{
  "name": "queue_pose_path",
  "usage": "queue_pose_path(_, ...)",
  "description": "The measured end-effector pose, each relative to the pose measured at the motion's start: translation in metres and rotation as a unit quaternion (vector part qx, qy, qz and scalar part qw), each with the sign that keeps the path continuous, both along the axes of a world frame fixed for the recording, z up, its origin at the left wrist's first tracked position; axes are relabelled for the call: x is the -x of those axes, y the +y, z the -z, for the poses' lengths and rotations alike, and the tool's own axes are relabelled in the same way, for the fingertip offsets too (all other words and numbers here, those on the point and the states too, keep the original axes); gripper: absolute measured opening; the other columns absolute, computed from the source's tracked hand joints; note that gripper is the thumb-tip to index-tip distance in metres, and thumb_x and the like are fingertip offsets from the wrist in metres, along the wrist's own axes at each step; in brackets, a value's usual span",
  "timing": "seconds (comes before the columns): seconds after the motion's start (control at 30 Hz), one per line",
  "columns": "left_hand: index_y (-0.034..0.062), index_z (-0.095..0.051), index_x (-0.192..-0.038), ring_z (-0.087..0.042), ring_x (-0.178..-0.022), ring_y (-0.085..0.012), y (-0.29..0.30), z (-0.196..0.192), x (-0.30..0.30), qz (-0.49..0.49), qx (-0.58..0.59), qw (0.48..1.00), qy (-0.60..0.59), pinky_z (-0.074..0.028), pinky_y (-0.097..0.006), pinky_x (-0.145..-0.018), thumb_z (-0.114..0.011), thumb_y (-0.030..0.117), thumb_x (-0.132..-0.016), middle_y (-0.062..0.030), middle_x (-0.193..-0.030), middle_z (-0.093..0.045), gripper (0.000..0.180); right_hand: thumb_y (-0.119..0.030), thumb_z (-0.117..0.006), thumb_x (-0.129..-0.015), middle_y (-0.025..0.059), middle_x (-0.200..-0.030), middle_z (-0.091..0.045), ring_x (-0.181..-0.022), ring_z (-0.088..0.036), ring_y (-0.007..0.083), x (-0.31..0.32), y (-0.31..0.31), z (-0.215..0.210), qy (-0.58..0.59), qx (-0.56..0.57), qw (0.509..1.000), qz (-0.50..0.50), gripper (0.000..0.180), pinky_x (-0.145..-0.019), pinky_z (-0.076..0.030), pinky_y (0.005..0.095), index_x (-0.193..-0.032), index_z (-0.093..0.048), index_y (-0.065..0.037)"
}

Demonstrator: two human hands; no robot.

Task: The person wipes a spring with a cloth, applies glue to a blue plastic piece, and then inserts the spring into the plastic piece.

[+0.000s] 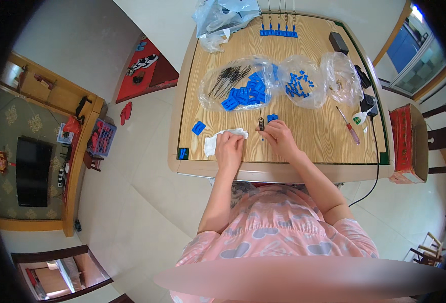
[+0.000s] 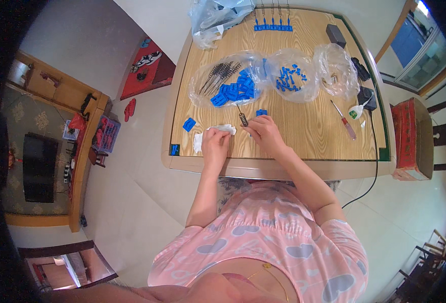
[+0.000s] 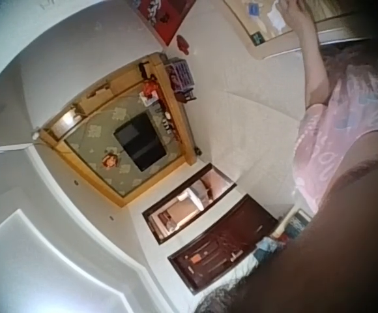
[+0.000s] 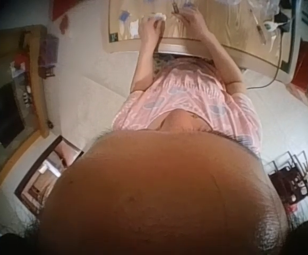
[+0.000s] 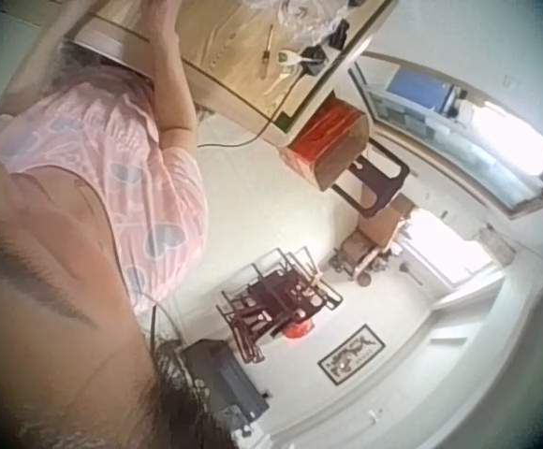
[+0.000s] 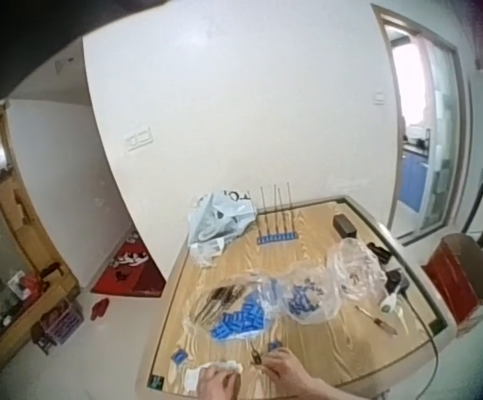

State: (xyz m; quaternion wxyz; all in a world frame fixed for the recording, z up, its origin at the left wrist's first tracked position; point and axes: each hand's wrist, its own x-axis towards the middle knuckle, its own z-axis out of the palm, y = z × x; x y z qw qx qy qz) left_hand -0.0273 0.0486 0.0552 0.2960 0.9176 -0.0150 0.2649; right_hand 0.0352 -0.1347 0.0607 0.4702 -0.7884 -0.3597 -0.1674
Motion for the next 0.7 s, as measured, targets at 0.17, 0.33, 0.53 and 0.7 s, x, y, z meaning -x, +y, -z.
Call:
queue_pose_path(0.17,0.0057,-0.068,-0.080,-0.052,-0.084,-0.0285,-0.008,0.008,-0.006,-0.010,-0.043,0.999,-0.011,-0.044,-0.039,-0.070,-0.071,0.003,-0.068,-0.0081,-0.083,-0.055,0.012,-0.010,-0.064,-0.082,0.0083,-0.064,-0.049,-0.068,-0.054,0.0264,0.001,0.000,0.001,0.000,0.009,1.000,0.007,0.012,-0.074,-0.044,0.0370,-0.089,-0.069,-0.002)
queue_pose_path(0.33,0.0073,-0.069,-0.078,-0.053,-0.086,-0.0272,-0.025,0.008,-0.002,0.053,-0.025,0.997,-0.059,-0.044,-0.037,-0.075,-0.073,0.004,-0.067,-0.0064,-0.088,-0.060,0.012,-0.011,-0.065,-0.081,0.0092,-0.063,-0.048,-0.067,-0.053,0.0269,0.000,-0.001,-0.002,-0.012,0.020,1.000,0.009,0.010,-0.072,-0.043,0.0374,-0.084,-0.067,-0.002)
queue_pose_path(0.53,0.0077,-0.068,-0.077,-0.053,-0.088,-0.0275,-0.033,0.013,-0.001,0.051,-0.055,0.996,-0.043,-0.043,-0.039,-0.076,-0.072,0.004,-0.067,-0.0048,-0.090,-0.060,0.011,-0.010,-0.064,-0.081,0.0098,-0.062,-0.046,-0.065,-0.051,0.0280,0.000,0.001,-0.002,0.000,0.000,1.000,0.009,0.010,-0.070,-0.043,0.0380,-0.077,-0.063,0.000)
queue_pose_path(0.7,0.0067,-0.065,-0.077,-0.053,-0.087,-0.0274,-0.038,0.014,-0.003,0.055,-0.062,0.996,-0.042,-0.042,-0.039,-0.073,-0.072,0.004,-0.068,-0.0053,-0.088,-0.059,0.011,-0.009,-0.064,-0.081,0.0101,-0.062,-0.045,-0.066,-0.051,0.0287,0.000,0.000,-0.001,-0.004,0.003,1.000,0.007,0.012,-0.070,-0.042,0.0381,-0.074,-0.060,0.000)
